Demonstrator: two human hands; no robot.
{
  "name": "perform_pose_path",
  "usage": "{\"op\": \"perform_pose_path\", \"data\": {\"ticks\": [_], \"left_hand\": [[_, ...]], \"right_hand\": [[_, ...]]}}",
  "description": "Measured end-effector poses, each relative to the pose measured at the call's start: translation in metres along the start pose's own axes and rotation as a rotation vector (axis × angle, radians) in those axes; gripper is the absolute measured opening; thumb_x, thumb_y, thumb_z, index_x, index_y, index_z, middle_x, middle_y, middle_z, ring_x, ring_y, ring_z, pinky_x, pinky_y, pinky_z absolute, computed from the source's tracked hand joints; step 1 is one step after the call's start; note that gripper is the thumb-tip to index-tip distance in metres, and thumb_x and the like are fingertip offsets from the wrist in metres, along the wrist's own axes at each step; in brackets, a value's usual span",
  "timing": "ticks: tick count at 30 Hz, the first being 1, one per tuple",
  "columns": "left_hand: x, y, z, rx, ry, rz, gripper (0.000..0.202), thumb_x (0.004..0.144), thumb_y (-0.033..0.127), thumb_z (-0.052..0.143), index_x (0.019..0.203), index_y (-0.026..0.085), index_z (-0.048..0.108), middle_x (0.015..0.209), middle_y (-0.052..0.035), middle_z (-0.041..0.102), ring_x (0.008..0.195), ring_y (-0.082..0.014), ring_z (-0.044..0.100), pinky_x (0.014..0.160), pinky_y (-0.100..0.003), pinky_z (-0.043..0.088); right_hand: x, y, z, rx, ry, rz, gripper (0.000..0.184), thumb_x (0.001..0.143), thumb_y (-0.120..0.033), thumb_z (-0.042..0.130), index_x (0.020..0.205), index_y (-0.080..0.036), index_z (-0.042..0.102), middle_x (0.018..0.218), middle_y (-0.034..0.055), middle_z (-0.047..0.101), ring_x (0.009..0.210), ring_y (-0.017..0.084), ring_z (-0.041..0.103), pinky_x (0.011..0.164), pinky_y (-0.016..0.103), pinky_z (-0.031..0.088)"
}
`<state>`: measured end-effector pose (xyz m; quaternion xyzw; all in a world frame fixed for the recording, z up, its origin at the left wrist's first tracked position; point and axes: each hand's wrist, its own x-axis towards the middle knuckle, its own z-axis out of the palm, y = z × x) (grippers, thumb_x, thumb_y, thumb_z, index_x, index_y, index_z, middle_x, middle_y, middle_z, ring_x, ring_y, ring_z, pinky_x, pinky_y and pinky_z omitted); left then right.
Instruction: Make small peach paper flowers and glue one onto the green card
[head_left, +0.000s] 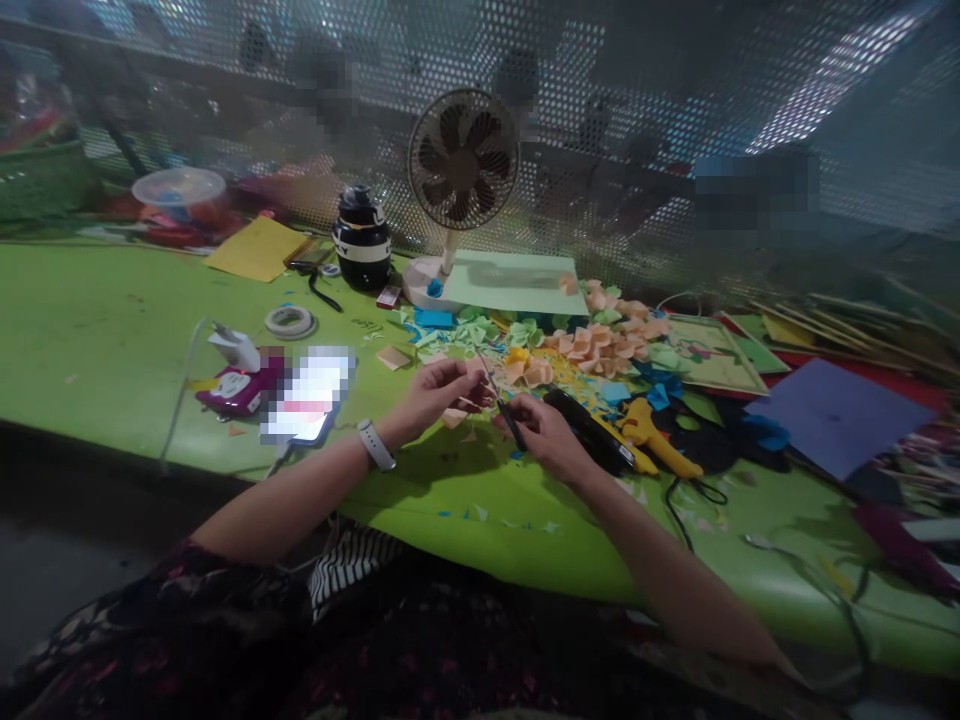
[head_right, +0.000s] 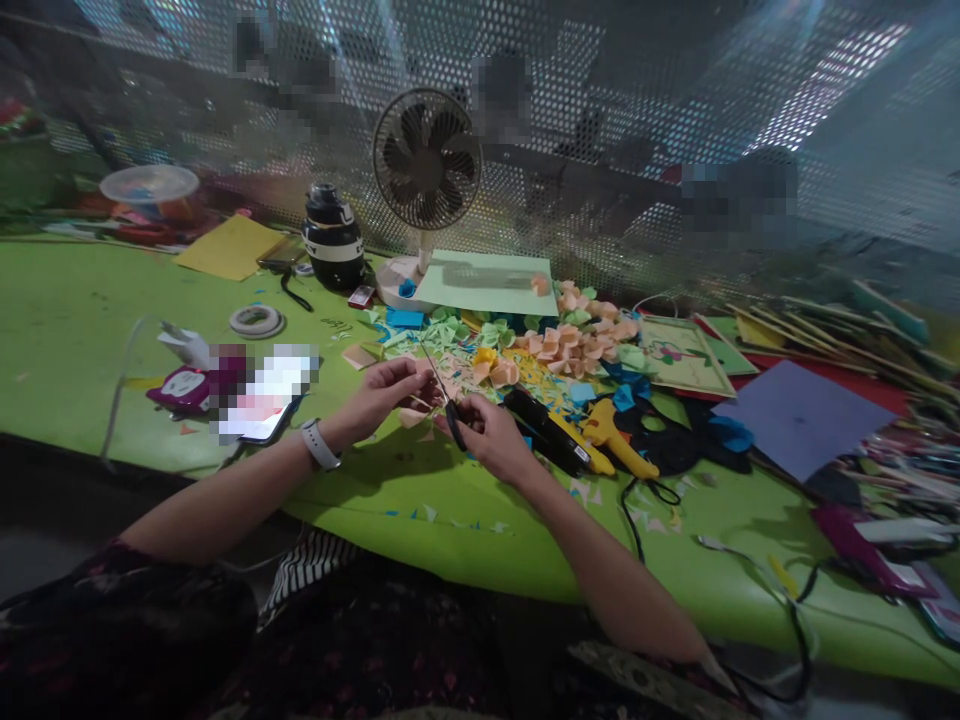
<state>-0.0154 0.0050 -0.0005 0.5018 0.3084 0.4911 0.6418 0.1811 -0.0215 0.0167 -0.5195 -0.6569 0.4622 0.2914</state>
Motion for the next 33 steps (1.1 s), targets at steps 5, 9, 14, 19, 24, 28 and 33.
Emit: {"op": "perform_pose_path", "data": {"ticks": [5, 9, 14, 19, 24, 28, 33], "left_hand": [[0.0007, -0.0021, -0.001, -0.034, -0.004, 0.007, 0.038, 0.077, 0.05, 0.079, 0.079, 0.016, 0.06, 0.083, -0.0053, 0.075, 0.075, -0.0153, 0.073, 0.071, -0.03, 0.06], [0.0013, -0.0034, -0.0015, -0.032, 0.007, 0.008, 0.037, 0.077, 0.049, 0.079, 0.081, 0.016, 0.062, 0.084, -0.006, 0.075, 0.075, -0.0154, 0.072, 0.073, -0.031, 0.06], [0.0012, -0.0012, -0.0003, -0.052, 0.03, -0.007, 0.039, 0.076, 0.05, 0.079, 0.083, 0.015, 0.064, 0.082, -0.0052, 0.074, 0.074, -0.0153, 0.072, 0.074, -0.031, 0.06], [0.0013, -0.0001, 0.001, -0.09, 0.068, -0.01, 0.043, 0.071, 0.052, 0.083, 0.082, 0.015, 0.065, 0.078, -0.0037, 0.074, 0.074, -0.0152, 0.072, 0.07, -0.029, 0.06], [0.0029, -0.0022, -0.0004, -0.073, 0.092, 0.001, 0.045, 0.07, 0.054, 0.082, 0.082, 0.014, 0.064, 0.076, -0.0029, 0.073, 0.071, -0.0143, 0.071, 0.068, -0.027, 0.059], [0.0036, -0.0033, -0.0023, -0.033, 0.059, 0.019, 0.046, 0.071, 0.056, 0.081, 0.082, 0.014, 0.063, 0.077, -0.0037, 0.073, 0.069, -0.0136, 0.071, 0.068, -0.027, 0.058], [0.0031, -0.0017, -0.0018, -0.034, 0.055, 0.009, 0.046, 0.07, 0.055, 0.082, 0.082, 0.014, 0.064, 0.076, -0.0037, 0.073, 0.069, -0.0129, 0.071, 0.068, -0.026, 0.058]], "right_hand": [[-0.0009, 0.0, 0.0005, -0.016, 0.022, -0.014, 0.052, 0.065, -0.07, 0.073, 0.076, -0.022, 0.053, 0.067, -0.0029, 0.048, 0.06, 0.013, 0.041, 0.054, 0.027, 0.031], [-0.0018, -0.0014, 0.0005, -0.042, 0.024, -0.021, 0.053, 0.066, -0.071, 0.071, 0.075, -0.022, 0.053, 0.066, -0.0029, 0.049, 0.058, 0.013, 0.04, 0.054, 0.028, 0.031], [-0.0017, -0.0021, 0.0004, -0.046, 0.032, -0.022, 0.055, 0.065, -0.073, 0.072, 0.073, -0.022, 0.054, 0.065, -0.0023, 0.051, 0.057, 0.013, 0.041, 0.054, 0.028, 0.032], [-0.002, -0.0022, 0.0009, -0.033, 0.031, -0.02, 0.056, 0.064, -0.074, 0.072, 0.071, -0.022, 0.051, 0.063, -0.0024, 0.051, 0.057, 0.013, 0.042, 0.054, 0.027, 0.034], [-0.0024, -0.001, 0.0013, -0.039, 0.057, -0.018, 0.058, 0.063, -0.074, 0.073, 0.069, -0.021, 0.051, 0.061, -0.0029, 0.05, 0.057, 0.012, 0.042, 0.053, 0.026, 0.033], [-0.0015, 0.0004, 0.0015, -0.044, 0.053, -0.019, 0.058, 0.062, -0.074, 0.072, 0.07, -0.021, 0.053, 0.06, -0.0036, 0.048, 0.054, 0.011, 0.039, 0.05, 0.026, 0.03], [-0.0015, -0.0004, 0.0002, -0.068, 0.05, -0.046, 0.056, 0.065, -0.074, 0.07, 0.071, -0.021, 0.052, 0.061, -0.0038, 0.047, 0.054, 0.011, 0.039, 0.051, 0.026, 0.031]]}}
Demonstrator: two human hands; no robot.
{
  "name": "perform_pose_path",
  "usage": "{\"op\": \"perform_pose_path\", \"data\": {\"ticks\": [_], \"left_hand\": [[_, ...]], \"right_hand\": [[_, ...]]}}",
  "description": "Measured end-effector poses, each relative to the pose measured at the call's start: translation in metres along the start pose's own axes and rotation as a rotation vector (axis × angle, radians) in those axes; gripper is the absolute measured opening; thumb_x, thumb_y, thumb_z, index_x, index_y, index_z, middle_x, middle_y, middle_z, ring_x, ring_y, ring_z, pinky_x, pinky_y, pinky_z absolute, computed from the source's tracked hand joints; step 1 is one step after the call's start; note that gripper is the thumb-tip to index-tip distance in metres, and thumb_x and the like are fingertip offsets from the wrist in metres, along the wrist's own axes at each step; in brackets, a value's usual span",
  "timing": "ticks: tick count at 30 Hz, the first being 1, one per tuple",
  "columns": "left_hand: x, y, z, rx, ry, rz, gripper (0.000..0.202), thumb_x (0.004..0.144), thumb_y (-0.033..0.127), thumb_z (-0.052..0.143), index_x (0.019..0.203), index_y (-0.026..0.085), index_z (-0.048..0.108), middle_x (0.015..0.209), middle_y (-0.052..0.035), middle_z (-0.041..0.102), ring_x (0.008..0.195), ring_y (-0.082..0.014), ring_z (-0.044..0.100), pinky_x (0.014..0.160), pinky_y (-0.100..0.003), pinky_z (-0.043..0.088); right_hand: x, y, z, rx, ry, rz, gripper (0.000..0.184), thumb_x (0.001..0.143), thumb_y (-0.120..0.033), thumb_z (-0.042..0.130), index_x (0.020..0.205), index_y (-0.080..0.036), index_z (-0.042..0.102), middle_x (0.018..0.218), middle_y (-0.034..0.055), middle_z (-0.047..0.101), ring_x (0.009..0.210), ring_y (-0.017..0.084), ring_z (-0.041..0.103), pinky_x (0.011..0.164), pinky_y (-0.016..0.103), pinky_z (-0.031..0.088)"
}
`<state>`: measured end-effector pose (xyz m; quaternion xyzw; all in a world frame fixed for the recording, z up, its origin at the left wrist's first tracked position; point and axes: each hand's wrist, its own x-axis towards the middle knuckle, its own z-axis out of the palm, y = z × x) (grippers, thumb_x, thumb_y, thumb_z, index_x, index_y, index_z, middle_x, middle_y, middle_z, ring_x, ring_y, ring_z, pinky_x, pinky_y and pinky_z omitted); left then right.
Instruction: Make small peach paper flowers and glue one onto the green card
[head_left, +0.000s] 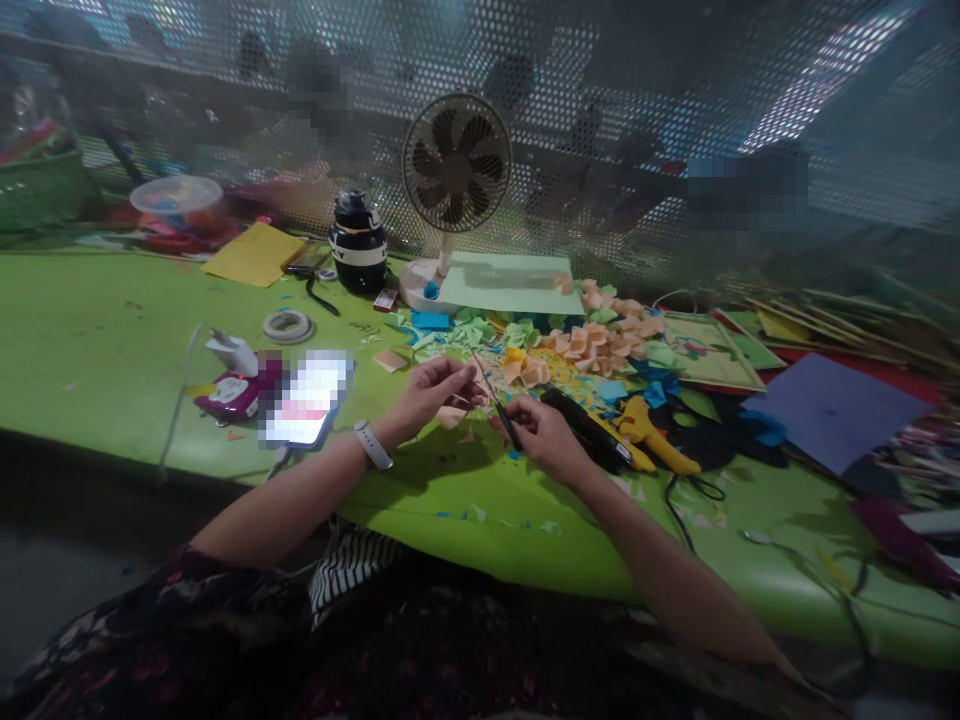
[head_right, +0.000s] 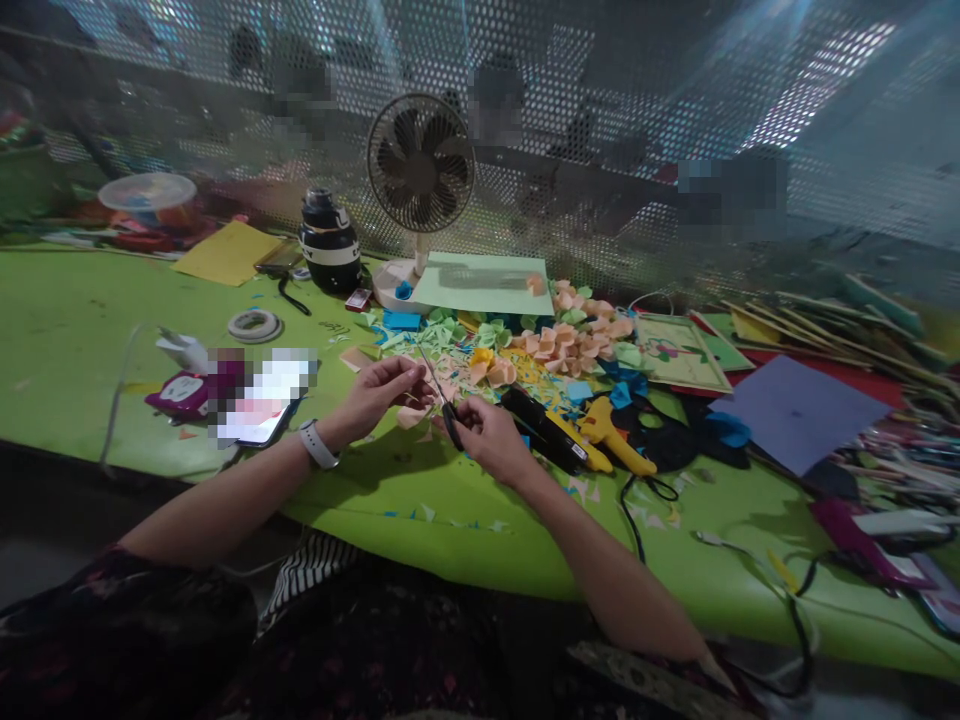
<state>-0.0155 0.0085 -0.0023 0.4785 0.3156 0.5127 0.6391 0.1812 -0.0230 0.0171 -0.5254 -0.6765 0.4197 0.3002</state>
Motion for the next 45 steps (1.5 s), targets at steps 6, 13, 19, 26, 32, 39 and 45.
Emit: {"op": "perform_pose_path", "data": {"ticks": [6, 13, 19, 26, 32, 39, 45], "left_hand": [[-0.0011, 0.0046, 0.0016, -0.028, 0.037, -0.013, 0.046, 0.068, 0.053, 0.084, 0.083, 0.015, 0.065, 0.076, -0.0036, 0.073, 0.07, -0.0143, 0.071, 0.061, -0.024, 0.058], [-0.0005, 0.0058, 0.0, 0.007, 0.023, -0.023, 0.05, 0.064, 0.056, 0.086, 0.082, 0.014, 0.064, 0.07, -0.0015, 0.071, 0.062, -0.012, 0.069, 0.056, -0.021, 0.056], [0.0, 0.0063, -0.0018, 0.033, 0.023, -0.002, 0.047, 0.067, 0.055, 0.084, 0.083, 0.015, 0.065, 0.073, -0.0029, 0.072, 0.066, -0.0137, 0.071, 0.058, -0.022, 0.057], [0.0002, 0.0062, -0.0022, 0.022, 0.031, 0.0, 0.048, 0.066, 0.055, 0.084, 0.082, 0.014, 0.065, 0.073, -0.0025, 0.071, 0.067, -0.0134, 0.07, 0.058, -0.023, 0.058], [0.0015, 0.0033, -0.0041, 0.05, 0.033, 0.024, 0.046, 0.069, 0.055, 0.082, 0.083, 0.015, 0.065, 0.071, -0.0014, 0.069, 0.065, -0.0124, 0.068, 0.059, -0.024, 0.059], [0.0015, 0.0051, -0.005, 0.04, 0.036, 0.025, 0.042, 0.071, 0.053, 0.082, 0.082, 0.015, 0.066, 0.071, -0.0019, 0.069, 0.064, -0.0126, 0.068, 0.058, -0.023, 0.058], [0.0021, 0.007, -0.006, -0.027, 0.045, -0.059, 0.035, 0.076, 0.045, 0.081, 0.085, 0.015, 0.064, 0.078, -0.006, 0.074, 0.069, -0.0168, 0.074, 0.056, -0.022, 0.057]], "right_hand": [[-0.0016, 0.0, -0.0017, -0.017, -0.01, 0.003, 0.057, 0.065, -0.074, 0.071, 0.07, -0.021, 0.051, 0.061, -0.0029, 0.049, 0.055, 0.012, 0.043, 0.052, 0.027, 0.035], [0.0001, -0.0001, -0.0021, -0.028, -0.024, 0.019, 0.059, 0.063, -0.076, 0.07, 0.069, -0.021, 0.052, 0.058, -0.0041, 0.045, 0.054, 0.011, 0.04, 0.05, 0.026, 0.031], [-0.0005, -0.0011, -0.0052, -0.024, -0.022, 0.032, 0.059, 0.062, -0.076, 0.071, 0.071, -0.021, 0.052, 0.059, -0.0038, 0.047, 0.054, 0.011, 0.041, 0.05, 0.026, 0.032], [-0.0008, 0.002, -0.0043, -0.038, -0.002, 0.013, 0.06, 0.063, -0.077, 0.071, 0.07, -0.02, 0.052, 0.058, -0.0034, 0.046, 0.052, 0.012, 0.043, 0.049, 0.026, 0.034], [-0.0005, 0.0035, -0.004, -0.053, 0.005, -0.019, 0.058, 0.065, -0.076, 0.07, 0.068, -0.021, 0.051, 0.057, -0.0032, 0.048, 0.053, 0.012, 0.044, 0.048, 0.025, 0.035], [-0.0013, 0.0032, -0.0043, -0.066, 0.017, -0.029, 0.055, 0.067, -0.072, 0.071, 0.066, -0.021, 0.052, 0.056, -0.0017, 0.051, 0.053, 0.013, 0.046, 0.048, 0.026, 0.038], [0.0037, 0.0058, -0.005, 0.03, 0.079, -0.022, 0.054, 0.062, -0.069, 0.076, 0.07, -0.019, 0.057, 0.064, 0.0005, 0.059, 0.058, 0.013, 0.051, 0.054, 0.027, 0.041]]}}
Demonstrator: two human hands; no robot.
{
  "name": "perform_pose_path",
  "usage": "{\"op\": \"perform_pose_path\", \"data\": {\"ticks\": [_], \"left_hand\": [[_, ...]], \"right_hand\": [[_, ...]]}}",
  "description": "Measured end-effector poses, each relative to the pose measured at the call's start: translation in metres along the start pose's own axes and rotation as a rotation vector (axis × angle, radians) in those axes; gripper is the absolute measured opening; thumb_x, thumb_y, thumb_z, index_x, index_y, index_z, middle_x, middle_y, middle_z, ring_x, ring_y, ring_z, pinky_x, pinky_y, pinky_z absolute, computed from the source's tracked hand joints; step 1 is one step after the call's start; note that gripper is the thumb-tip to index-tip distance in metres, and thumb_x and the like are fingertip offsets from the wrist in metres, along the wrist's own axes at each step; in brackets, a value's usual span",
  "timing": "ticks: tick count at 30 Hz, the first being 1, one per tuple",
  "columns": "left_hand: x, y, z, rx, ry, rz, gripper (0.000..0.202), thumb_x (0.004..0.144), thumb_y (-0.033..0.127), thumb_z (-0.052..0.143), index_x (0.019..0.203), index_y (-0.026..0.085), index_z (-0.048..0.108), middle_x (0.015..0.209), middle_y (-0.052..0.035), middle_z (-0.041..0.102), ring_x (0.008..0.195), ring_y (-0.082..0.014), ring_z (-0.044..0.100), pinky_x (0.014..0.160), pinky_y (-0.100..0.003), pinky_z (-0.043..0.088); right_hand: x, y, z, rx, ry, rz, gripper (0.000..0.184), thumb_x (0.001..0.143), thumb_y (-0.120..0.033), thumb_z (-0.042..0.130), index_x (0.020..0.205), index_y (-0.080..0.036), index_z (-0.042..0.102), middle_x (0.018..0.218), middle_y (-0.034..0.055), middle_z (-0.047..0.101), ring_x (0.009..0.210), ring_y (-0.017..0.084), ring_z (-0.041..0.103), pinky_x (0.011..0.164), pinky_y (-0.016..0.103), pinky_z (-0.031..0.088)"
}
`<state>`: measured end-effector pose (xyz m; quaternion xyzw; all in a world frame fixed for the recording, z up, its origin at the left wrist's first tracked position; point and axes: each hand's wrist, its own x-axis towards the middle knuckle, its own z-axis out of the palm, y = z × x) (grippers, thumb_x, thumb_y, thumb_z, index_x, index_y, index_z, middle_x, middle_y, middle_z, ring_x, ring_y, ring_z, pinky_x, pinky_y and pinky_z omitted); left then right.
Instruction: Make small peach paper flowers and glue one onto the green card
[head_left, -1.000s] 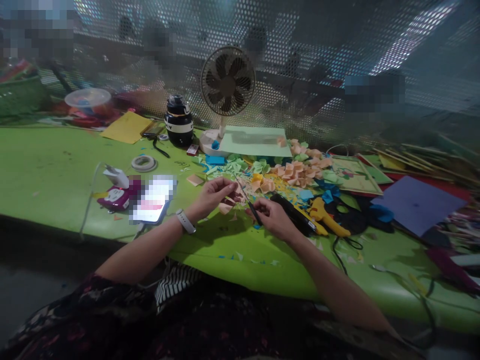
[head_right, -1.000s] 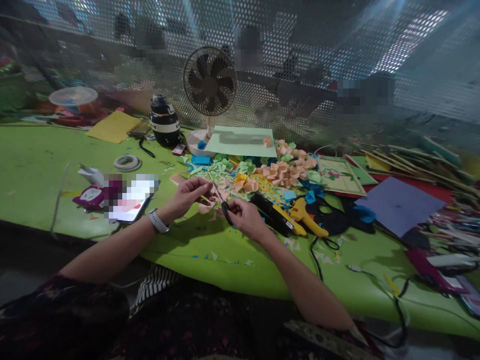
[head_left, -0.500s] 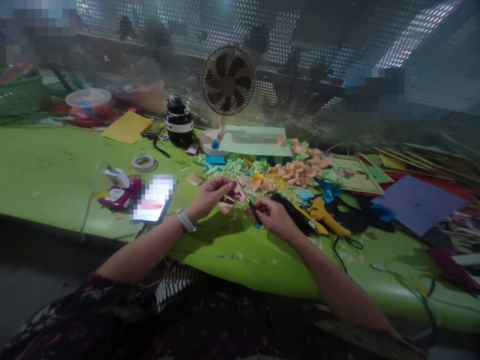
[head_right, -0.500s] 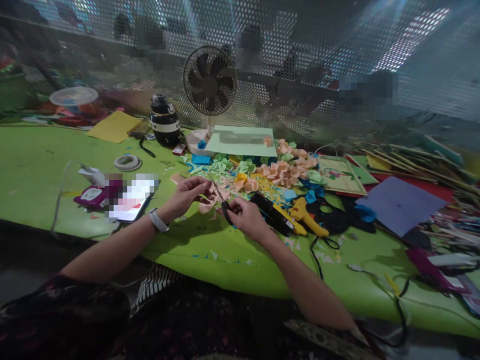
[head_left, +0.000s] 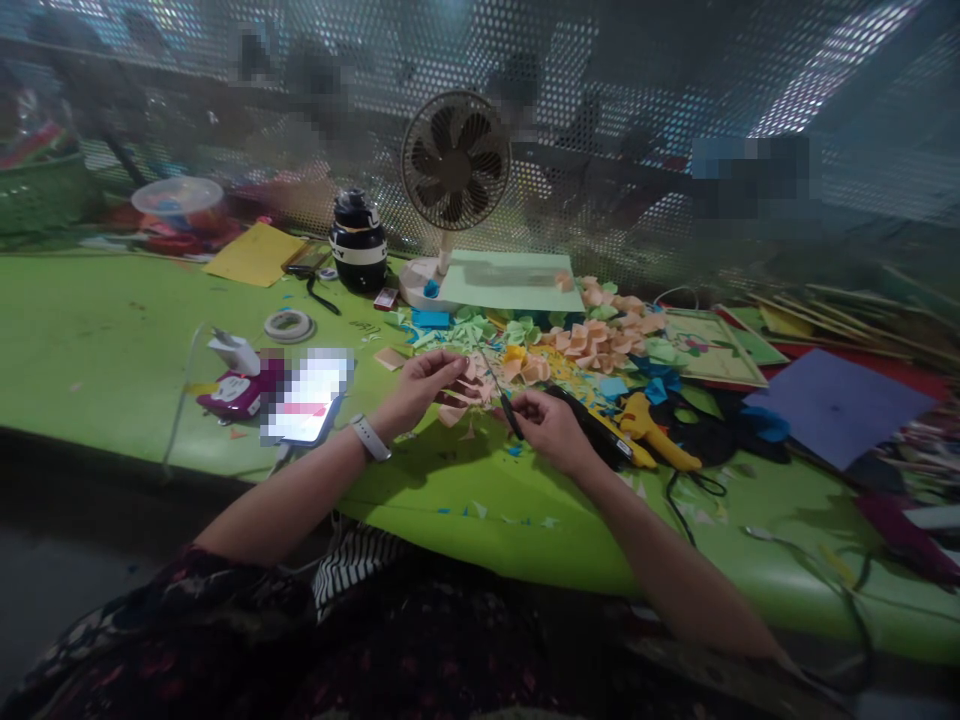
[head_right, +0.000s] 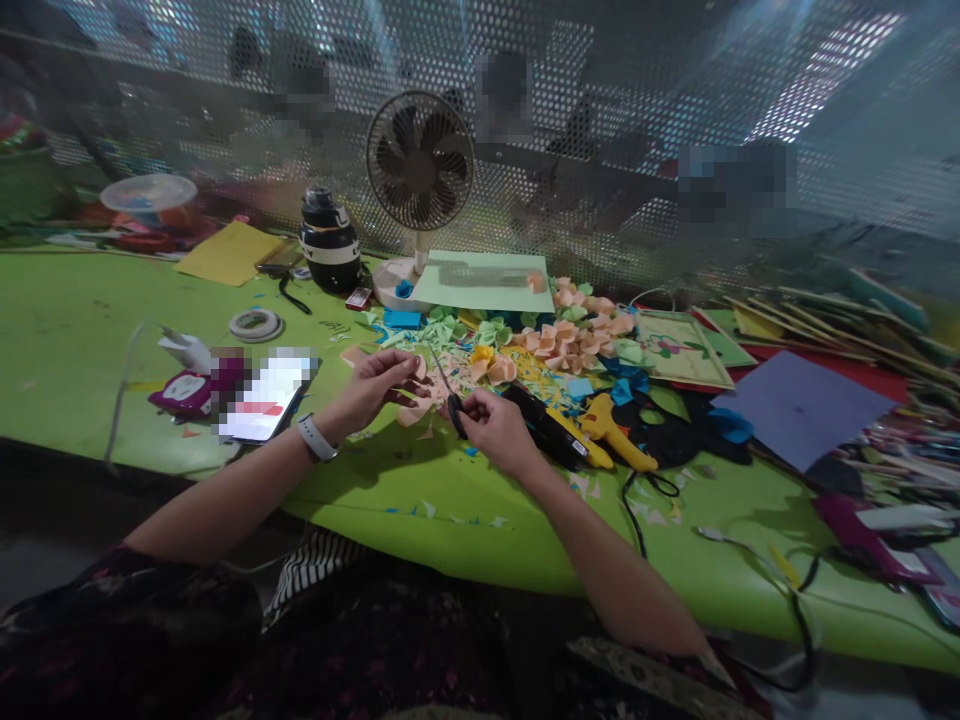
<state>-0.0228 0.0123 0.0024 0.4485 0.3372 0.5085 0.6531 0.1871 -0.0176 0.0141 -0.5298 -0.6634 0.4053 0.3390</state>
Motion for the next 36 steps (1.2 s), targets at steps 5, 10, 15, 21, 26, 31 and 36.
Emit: {"op": "perform_pose_path", "data": {"ticks": [5, 10, 15, 21, 26, 31, 36], "left_hand": [[0.005, -0.002, 0.0, -0.123, 0.073, -0.163, 0.026, 0.088, 0.04, 0.07, 0.087, 0.014, 0.066, 0.088, -0.0114, 0.078, 0.071, -0.0183, 0.076, 0.052, -0.021, 0.055], [0.007, -0.002, -0.003, -0.209, 0.092, -0.156, 0.013, 0.091, 0.024, 0.065, 0.094, 0.013, 0.072, 0.099, -0.012, 0.078, 0.088, -0.0171, 0.076, 0.071, -0.022, 0.06], [0.009, 0.0, -0.004, -0.266, 0.04, -0.113, 0.019, 0.091, 0.025, 0.063, 0.101, 0.013, 0.072, 0.111, -0.0141, 0.076, 0.103, -0.0205, 0.073, 0.092, -0.032, 0.058], [0.014, 0.001, -0.004, -0.338, 0.106, -0.136, 0.016, 0.091, 0.025, 0.059, 0.098, 0.015, 0.069, 0.112, -0.0131, 0.075, 0.106, -0.0197, 0.071, 0.1, -0.035, 0.054], [0.016, 0.006, -0.009, -0.262, 0.251, 0.104, 0.013, 0.088, 0.025, 0.064, 0.098, 0.017, 0.066, 0.114, -0.0093, 0.073, 0.107, -0.0173, 0.069, 0.094, -0.032, 0.054], [0.016, 0.011, -0.011, -0.206, 0.354, 0.158, 0.008, 0.087, 0.017, 0.062, 0.094, 0.018, 0.064, 0.103, -0.0057, 0.074, 0.095, -0.0139, 0.07, 0.084, -0.027, 0.054], [0.015, 0.012, -0.011, -0.143, 0.361, 0.188, 0.006, 0.089, 0.019, 0.06, 0.093, 0.02, 0.065, 0.099, -0.0047, 0.073, 0.091, -0.0137, 0.069, 0.083, -0.029, 0.053]], "right_hand": [[0.006, 0.009, 0.0, 0.003, 0.041, 0.02, 0.05, 0.064, -0.065, 0.076, 0.071, -0.018, 0.059, 0.066, 0.0013, 0.06, 0.06, 0.014, 0.052, 0.057, 0.028, 0.04], [0.014, 0.024, 0.0, -0.068, 0.072, -0.024, 0.047, 0.068, -0.063, 0.073, 0.071, -0.019, 0.058, 0.068, 0.0025, 0.061, 0.061, 0.014, 0.053, 0.059, 0.029, 0.042], [0.019, 0.028, 0.0, -0.14, 0.092, -0.035, 0.048, 0.068, -0.065, 0.071, 0.07, -0.019, 0.058, 0.067, 0.0023, 0.062, 0.06, 0.014, 0.053, 0.058, 0.028, 0.043], [0.023, 0.018, -0.002, -0.336, 0.039, 0.022, 0.044, 0.071, -0.062, 0.071, 0.067, -0.02, 0.059, 0.065, 0.0034, 0.064, 0.061, 0.016, 0.054, 0.056, 0.028, 0.039], [0.037, 0.001, -0.004, -0.575, 0.026, -0.021, 0.03, 0.079, -0.048, 0.068, 0.069, -0.02, 0.063, 0.067, 0.003, 0.067, 0.064, 0.017, 0.058, 0.058, 0.027, 0.036], [0.066, -0.013, 0.007, -0.813, 0.034, -0.044, 0.028, 0.083, -0.045, 0.066, 0.071, -0.019, 0.069, 0.076, 0.0057, 0.07, 0.069, 0.018, 0.059, 0.057, 0.028, 0.029], [0.092, -0.016, 0.02, -0.924, 0.068, 0.064, 0.027, 0.086, -0.043, 0.065, 0.076, -0.019, 0.075, 0.079, 0.0084, 0.073, 0.073, 0.02, 0.063, 0.056, 0.029, 0.029]]}}
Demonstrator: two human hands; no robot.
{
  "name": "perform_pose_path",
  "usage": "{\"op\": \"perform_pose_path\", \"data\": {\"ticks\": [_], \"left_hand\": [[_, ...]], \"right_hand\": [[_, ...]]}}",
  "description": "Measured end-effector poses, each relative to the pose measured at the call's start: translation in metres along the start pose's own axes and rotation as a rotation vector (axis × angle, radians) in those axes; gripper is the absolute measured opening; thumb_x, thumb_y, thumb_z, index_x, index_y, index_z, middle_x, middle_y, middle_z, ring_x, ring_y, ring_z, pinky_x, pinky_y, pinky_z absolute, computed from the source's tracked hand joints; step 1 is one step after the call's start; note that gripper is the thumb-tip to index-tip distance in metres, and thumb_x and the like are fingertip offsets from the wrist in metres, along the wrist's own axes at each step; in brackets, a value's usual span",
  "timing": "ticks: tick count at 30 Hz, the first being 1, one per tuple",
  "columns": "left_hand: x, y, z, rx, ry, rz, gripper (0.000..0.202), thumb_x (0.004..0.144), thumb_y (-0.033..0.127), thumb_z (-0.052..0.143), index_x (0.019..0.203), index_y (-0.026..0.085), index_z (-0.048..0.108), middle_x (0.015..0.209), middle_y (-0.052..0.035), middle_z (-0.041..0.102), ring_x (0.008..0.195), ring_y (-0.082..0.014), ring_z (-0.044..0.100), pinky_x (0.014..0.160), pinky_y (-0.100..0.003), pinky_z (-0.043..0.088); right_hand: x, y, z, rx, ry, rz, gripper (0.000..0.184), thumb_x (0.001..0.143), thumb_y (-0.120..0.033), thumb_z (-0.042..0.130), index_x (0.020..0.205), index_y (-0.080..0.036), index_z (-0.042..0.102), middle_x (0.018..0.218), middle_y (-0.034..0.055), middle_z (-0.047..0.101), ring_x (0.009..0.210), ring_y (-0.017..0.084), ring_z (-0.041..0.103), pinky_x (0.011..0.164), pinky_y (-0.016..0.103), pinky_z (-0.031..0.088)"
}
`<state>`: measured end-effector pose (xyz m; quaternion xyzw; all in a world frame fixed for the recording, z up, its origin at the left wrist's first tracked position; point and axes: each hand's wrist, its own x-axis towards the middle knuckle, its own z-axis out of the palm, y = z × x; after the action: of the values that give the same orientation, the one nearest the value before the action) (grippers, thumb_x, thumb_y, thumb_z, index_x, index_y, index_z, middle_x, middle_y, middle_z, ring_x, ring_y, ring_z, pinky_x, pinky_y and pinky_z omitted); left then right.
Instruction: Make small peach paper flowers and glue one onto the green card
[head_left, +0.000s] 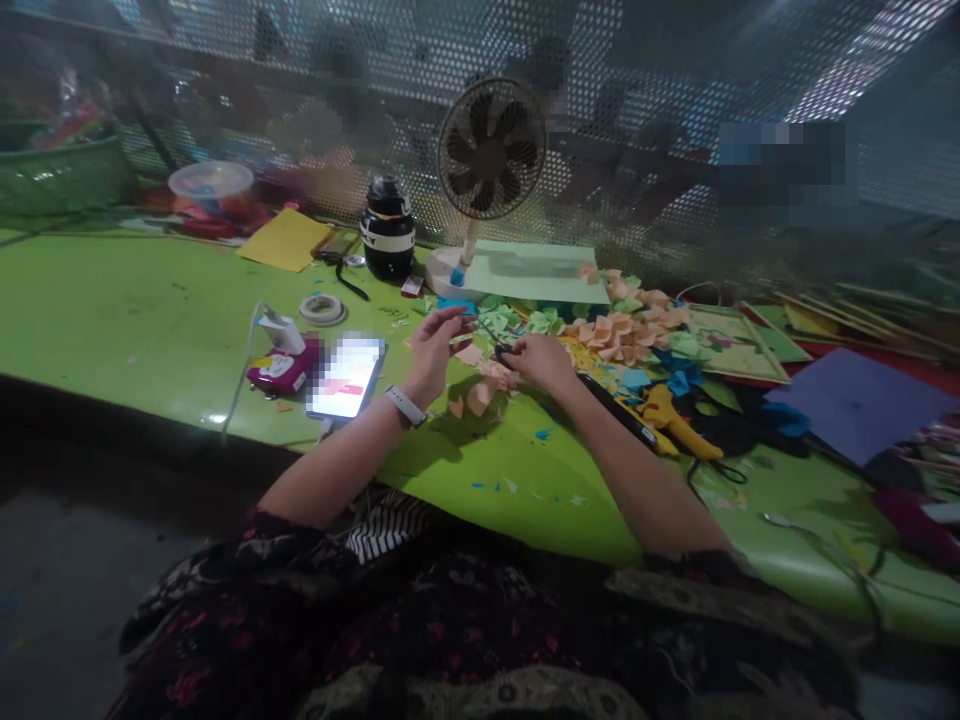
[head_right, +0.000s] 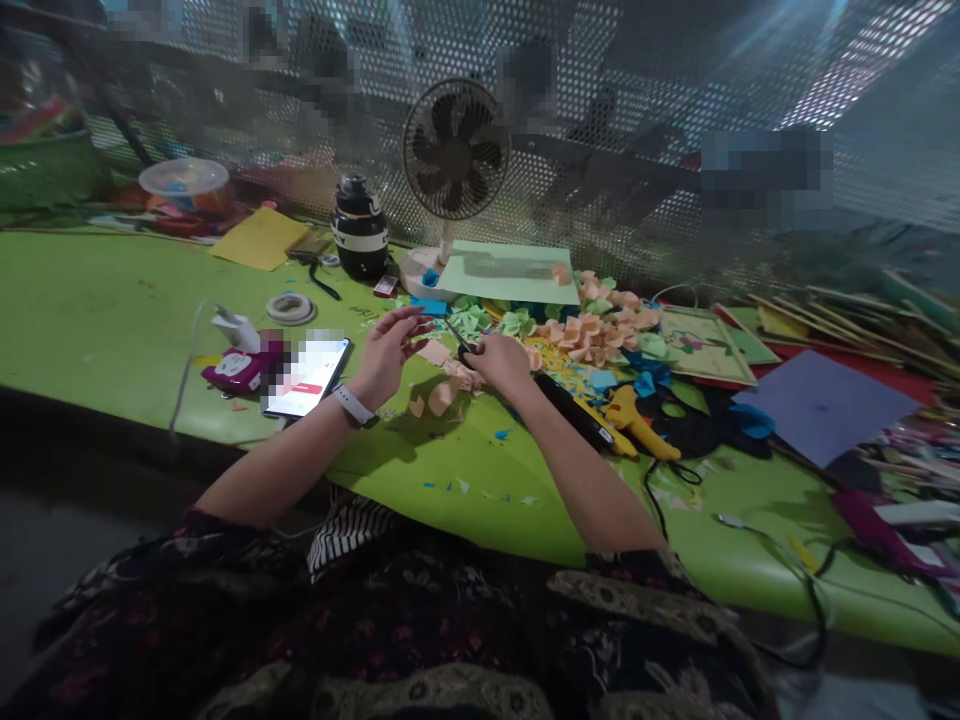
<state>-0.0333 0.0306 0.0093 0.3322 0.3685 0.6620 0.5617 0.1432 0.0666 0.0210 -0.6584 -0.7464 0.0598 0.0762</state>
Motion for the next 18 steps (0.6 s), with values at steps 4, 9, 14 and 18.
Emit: {"op": "perform_pose_path", "data": {"ticks": [4, 9, 14, 18], "left_hand": [[0.0, 0.001, 0.0, 0.0, -0.001, 0.005, 0.007, 0.089, 0.018, 0.06, 0.092, 0.019, 0.066, 0.096, -0.0043, 0.072, 0.088, -0.0138, 0.069, 0.082, -0.03, 0.053], [-0.001, 0.002, 0.001, 0.017, -0.017, -0.003, 0.008, 0.09, 0.016, 0.058, 0.09, 0.019, 0.066, 0.093, -0.004, 0.072, 0.089, -0.0142, 0.068, 0.079, -0.029, 0.053], [-0.001, 0.0, 0.001, 0.06, -0.013, -0.006, 0.008, 0.09, 0.017, 0.058, 0.091, 0.02, 0.066, 0.092, -0.0031, 0.072, 0.086, -0.0131, 0.068, 0.077, -0.027, 0.053], [0.0, -0.001, -0.001, 0.072, -0.026, -0.009, 0.008, 0.09, 0.018, 0.059, 0.091, 0.02, 0.067, 0.094, -0.0045, 0.073, 0.089, -0.0146, 0.069, 0.08, -0.03, 0.053]], "right_hand": [[0.008, -0.001, 0.006, -0.004, -0.03, 0.044, 0.026, 0.087, -0.039, 0.064, 0.077, -0.018, 0.077, 0.079, 0.0091, 0.075, 0.075, 0.02, 0.066, 0.058, 0.027, 0.033], [0.013, 0.006, 0.011, 0.013, 0.002, 0.056, 0.025, 0.086, -0.037, 0.065, 0.08, -0.018, 0.079, 0.08, 0.0108, 0.075, 0.077, 0.022, 0.067, 0.061, 0.028, 0.038], [0.013, 0.008, 0.011, 0.045, -0.048, 0.099, 0.024, 0.086, -0.033, 0.064, 0.074, -0.016, 0.078, 0.078, 0.0116, 0.075, 0.078, 0.023, 0.067, 0.063, 0.029, 0.039], [0.004, 0.004, 0.008, 0.136, -0.017, 0.082, 0.026, 0.09, -0.03, 0.057, 0.077, -0.016, 0.075, 0.078, 0.009, 0.074, 0.078, 0.021, 0.065, 0.062, 0.028, 0.037]]}}
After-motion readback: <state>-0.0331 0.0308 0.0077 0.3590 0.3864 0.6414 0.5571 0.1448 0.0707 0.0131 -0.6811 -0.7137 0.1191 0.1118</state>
